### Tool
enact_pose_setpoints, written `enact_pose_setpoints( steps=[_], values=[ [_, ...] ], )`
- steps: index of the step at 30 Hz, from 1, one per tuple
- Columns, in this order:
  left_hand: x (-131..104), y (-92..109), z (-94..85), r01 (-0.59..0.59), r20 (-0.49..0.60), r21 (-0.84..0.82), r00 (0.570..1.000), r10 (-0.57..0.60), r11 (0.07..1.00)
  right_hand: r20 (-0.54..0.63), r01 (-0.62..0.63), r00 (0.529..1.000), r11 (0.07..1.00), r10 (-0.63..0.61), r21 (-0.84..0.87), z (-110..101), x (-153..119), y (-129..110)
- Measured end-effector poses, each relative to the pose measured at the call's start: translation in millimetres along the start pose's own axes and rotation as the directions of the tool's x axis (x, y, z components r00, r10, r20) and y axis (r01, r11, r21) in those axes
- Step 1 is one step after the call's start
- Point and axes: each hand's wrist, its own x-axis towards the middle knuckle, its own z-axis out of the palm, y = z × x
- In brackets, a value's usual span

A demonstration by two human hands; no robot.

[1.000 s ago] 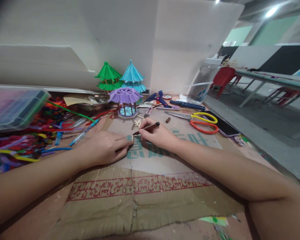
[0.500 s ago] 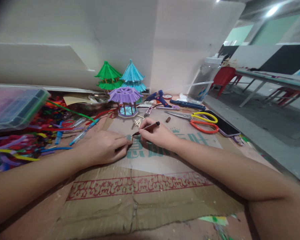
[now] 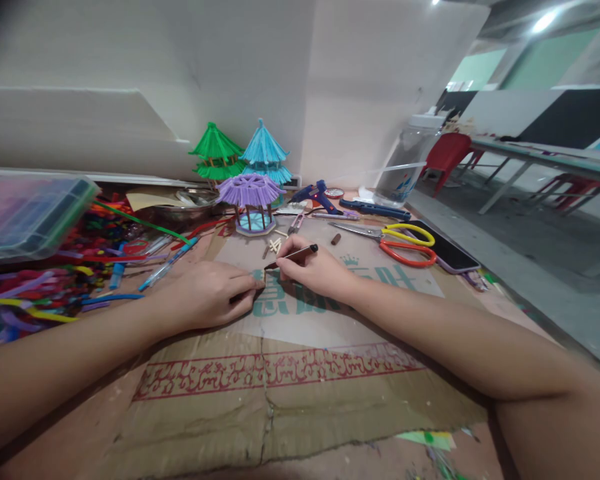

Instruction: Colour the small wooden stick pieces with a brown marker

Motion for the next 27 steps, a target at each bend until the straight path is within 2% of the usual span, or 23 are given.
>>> enact_pose_setpoints(
  steps=[12,27],
  values=[
    [-0.1,-0.1,2.3,-0.012,-0.03,-0.026,0.999,0.011,1.0,0.001,-0.005,1.0,1.0,0.005,-0.013,0.3,0.7,-0.2],
    [0.5,0.2,0.4,-0.001,0.0,-0.012,1.0,0.001,1.0,0.006,0.003,1.0,1.0,-0.003,0.01,0.1,-1.3,-3.3]
  ],
)
